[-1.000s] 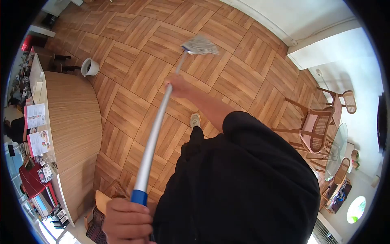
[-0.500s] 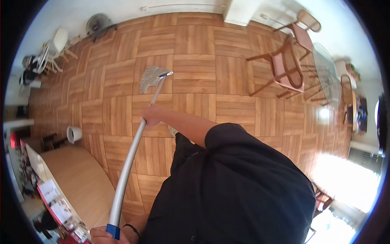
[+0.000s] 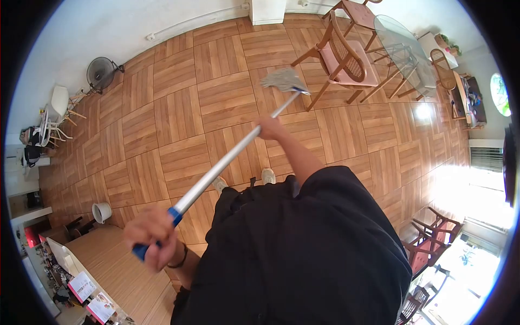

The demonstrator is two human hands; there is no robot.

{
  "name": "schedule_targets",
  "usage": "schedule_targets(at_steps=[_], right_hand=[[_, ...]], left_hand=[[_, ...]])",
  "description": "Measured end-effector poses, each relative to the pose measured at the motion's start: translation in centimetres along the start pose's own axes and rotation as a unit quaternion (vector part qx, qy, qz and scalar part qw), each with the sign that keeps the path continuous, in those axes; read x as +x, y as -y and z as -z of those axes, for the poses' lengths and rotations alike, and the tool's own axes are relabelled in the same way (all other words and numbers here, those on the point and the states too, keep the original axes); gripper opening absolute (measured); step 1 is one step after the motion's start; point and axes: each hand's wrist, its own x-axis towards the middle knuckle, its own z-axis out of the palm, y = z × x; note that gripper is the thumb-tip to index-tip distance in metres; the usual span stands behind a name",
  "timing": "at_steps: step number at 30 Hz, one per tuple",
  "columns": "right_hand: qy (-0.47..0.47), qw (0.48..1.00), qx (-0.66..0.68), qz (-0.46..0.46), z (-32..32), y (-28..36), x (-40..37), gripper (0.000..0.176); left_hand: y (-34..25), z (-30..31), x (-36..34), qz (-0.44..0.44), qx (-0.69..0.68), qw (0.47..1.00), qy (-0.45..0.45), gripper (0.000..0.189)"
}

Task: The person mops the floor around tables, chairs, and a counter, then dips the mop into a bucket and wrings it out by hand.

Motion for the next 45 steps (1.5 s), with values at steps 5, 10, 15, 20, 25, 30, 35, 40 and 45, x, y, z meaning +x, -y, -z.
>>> schedule_targets(at_steps=[5,10,15,20,25,30,35,40,45], right_hand=[[0.028,0.997,0.002,-0.069,-0.6,-3.1,-3.4,0.022],[-0.072,0.996,0.016,-0.039,-4.7,3.3,-1.6,0.023],[-0.113,0.992,0.040,0.032,-9.3,14.9,2.4,0.022],[-0.071,0.987,0.010,0.147,-14.1,29.7,4.0,0.018],[0.062,0.963,-0.029,0.261,-21.0,42.5,3.9,0.017],[0.113,0.913,-0.031,0.390,-24.9,52.6,1.5,0.017],[0.029,0.838,0.076,0.540,-27.9,56.7,-2.5,0.013],[0.206,0.848,0.041,0.487,-29.5,56.4,-7.2,0.014],[0.153,0.897,0.046,0.413,-25.6,49.5,-10.7,0.015]], left_hand=[[0.4,-0.6,-1.1,0.073,0.000,0.995,0.064,0.013],[-3.5,5.2,-1.7,0.073,0.006,0.994,0.083,0.013],[-10.4,12.9,-3.5,0.049,0.065,0.994,0.071,0.013],[-19.5,19.6,-6.8,-0.012,0.165,0.986,-0.022,0.020],[-28.7,22.2,-13.0,-0.077,0.309,0.941,-0.113,0.028],[-34.8,20.5,-17.3,-0.085,0.413,0.895,-0.146,0.025],[-37.1,17.7,-19.0,-0.138,0.409,0.896,-0.104,0.027],[-39.6,16.0,-21.6,-0.170,0.337,0.924,-0.063,0.029],[-39.7,15.3,-23.4,-0.172,0.281,0.939,-0.102,0.031]])
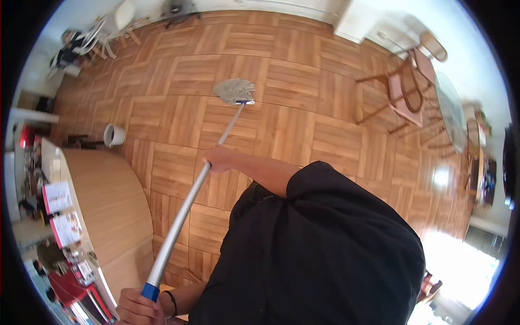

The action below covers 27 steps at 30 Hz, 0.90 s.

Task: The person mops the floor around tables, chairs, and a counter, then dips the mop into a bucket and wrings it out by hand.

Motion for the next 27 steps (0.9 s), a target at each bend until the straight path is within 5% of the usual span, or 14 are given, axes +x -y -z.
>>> schedule_targets(at_steps=[5,13,18,24,27], right_hand=[[-0.003,0.993,-0.019,-0.118,4.8,-4.7,-9.5,0.020],[-0.154,0.962,-0.026,-0.223,4.4,-9.0,-28.9,0.022],[-0.172,0.922,-0.039,-0.344,5.0,-11.5,-39.0,0.026],[-0.271,0.893,-0.027,-0.357,3.9,-11.4,-46.9,0.037],[-0.246,0.914,-0.045,-0.320,2.9,-12.4,-46.9,0.038]], left_hand=[[3.0,-6.1,-0.2,0.019,-0.104,0.994,-0.005,0.034],[4.2,-14.3,-5.1,0.082,-0.193,0.978,-0.006,0.039],[5.6,-19.2,-7.6,0.176,-0.251,0.950,0.060,0.037],[6.0,-24.8,-6.7,0.202,-0.235,0.933,0.181,0.024],[6.0,-22.4,-6.9,0.212,-0.373,0.859,0.280,0.018]])
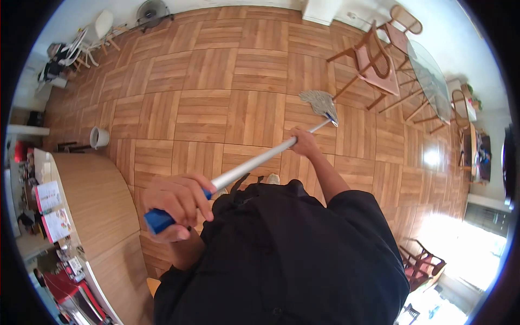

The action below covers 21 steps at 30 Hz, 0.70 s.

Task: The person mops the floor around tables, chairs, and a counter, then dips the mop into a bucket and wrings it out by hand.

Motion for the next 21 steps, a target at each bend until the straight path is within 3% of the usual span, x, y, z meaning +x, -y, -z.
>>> schedule_targets(at_steps=[2,5,8,11,14,16,18,21], right_hand=[[-0.022,0.996,0.054,0.071,1.2,3.1,-0.4,0.043],[0.059,0.986,0.105,0.118,1.1,10.3,0.0,0.052],[0.038,0.974,0.054,0.216,-4.2,17.1,1.4,0.039],[0.060,0.969,0.073,0.227,-10.7,23.3,2.4,0.032],[0.012,0.941,0.098,0.324,-15.9,32.0,3.8,0.038],[-0.075,0.897,0.150,0.409,-20.0,37.8,4.9,0.040],[-0.061,0.878,0.200,0.431,-23.3,43.6,5.1,0.042],[0.048,0.847,0.213,0.484,-29.0,50.8,4.3,0.043]], left_hand=[[-1.2,0.8,-1.9,0.003,-0.014,0.999,-0.029,0.019],[-3.8,2.9,-5.5,-0.007,-0.013,0.997,-0.069,0.021],[-8.0,6.3,-10.4,-0.026,-0.008,0.995,-0.093,0.021],[-14.0,9.8,-15.4,-0.037,0.026,0.993,-0.112,0.023],[-21.2,12.9,-20.4,-0.022,0.108,0.987,-0.114,0.027],[-25.9,13.9,-23.6,-0.012,0.159,0.980,-0.115,0.029],[-30.3,13.9,-26.3,-0.012,0.200,0.973,-0.116,0.029],[-35.6,11.4,-30.8,-0.072,0.299,0.941,-0.140,0.034]])
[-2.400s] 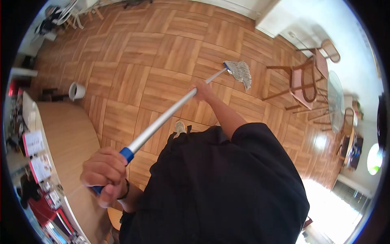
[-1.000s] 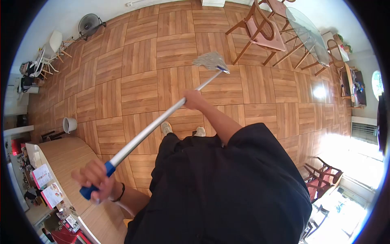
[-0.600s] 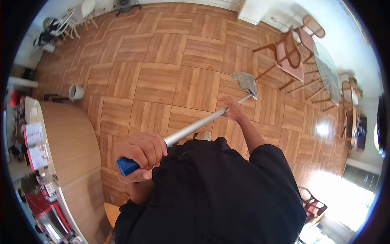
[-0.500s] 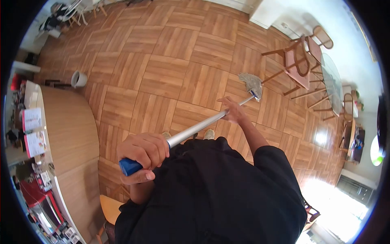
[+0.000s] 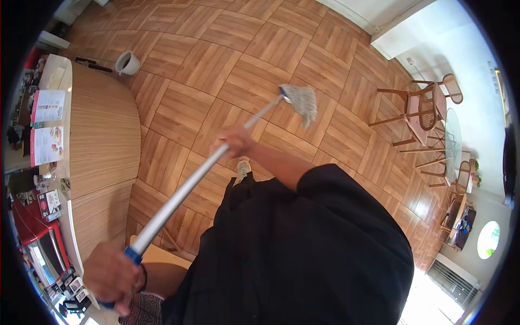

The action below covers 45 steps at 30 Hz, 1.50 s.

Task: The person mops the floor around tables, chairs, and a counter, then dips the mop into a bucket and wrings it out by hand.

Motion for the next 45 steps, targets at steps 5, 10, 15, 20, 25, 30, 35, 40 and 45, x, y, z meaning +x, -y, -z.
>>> schedule_targets(at_steps=[5,10,15,20,25,30,35,40,45], right_hand=[[0.104,0.991,0.082,0.021,-7.9,6.9,5.7,0.044],[0.184,0.972,0.145,0.033,-11.2,10.8,6.3,0.045],[0.273,0.946,0.174,-0.017,-8.0,13.4,2.7,0.045],[0.257,0.952,0.087,-0.140,-1.7,12.1,-3.2,0.032],[0.186,0.959,-0.028,-0.213,5.7,9.3,-11.6,0.026],[0.076,0.948,-0.053,-0.305,13.5,8.2,-23.5,0.021],[0.026,0.905,-0.167,-0.391,22.3,6.7,-35.9,0.026],[-0.014,0.818,-0.212,-0.535,28.2,10.5,-44.1,0.020],[-0.125,0.824,-0.266,-0.484,24.4,12.2,-49.0,0.025]], left_hand=[[-6.9,-1.8,-3.3,-0.059,0.132,0.987,-0.066,0.030],[-10.6,-6.3,-5.1,-0.057,0.218,0.948,-0.225,0.025],[-12.4,-10.1,-6.8,-0.059,0.195,0.909,-0.362,0.023],[-10.4,-12.1,-8.5,-0.002,0.061,0.924,-0.376,0.034],[-4.6,-17.0,-6.2,0.040,0.014,0.938,-0.344,0.037],[1.4,-23.7,-4.6,0.068,-0.121,0.950,-0.280,0.038],[8.1,-33.4,-1.2,0.104,-0.268,0.944,-0.162,0.035],[11.3,-40.3,1.4,0.139,-0.307,0.941,-0.016,0.029],[10.8,-40.2,-1.4,0.179,-0.348,0.920,-0.011,0.024]])
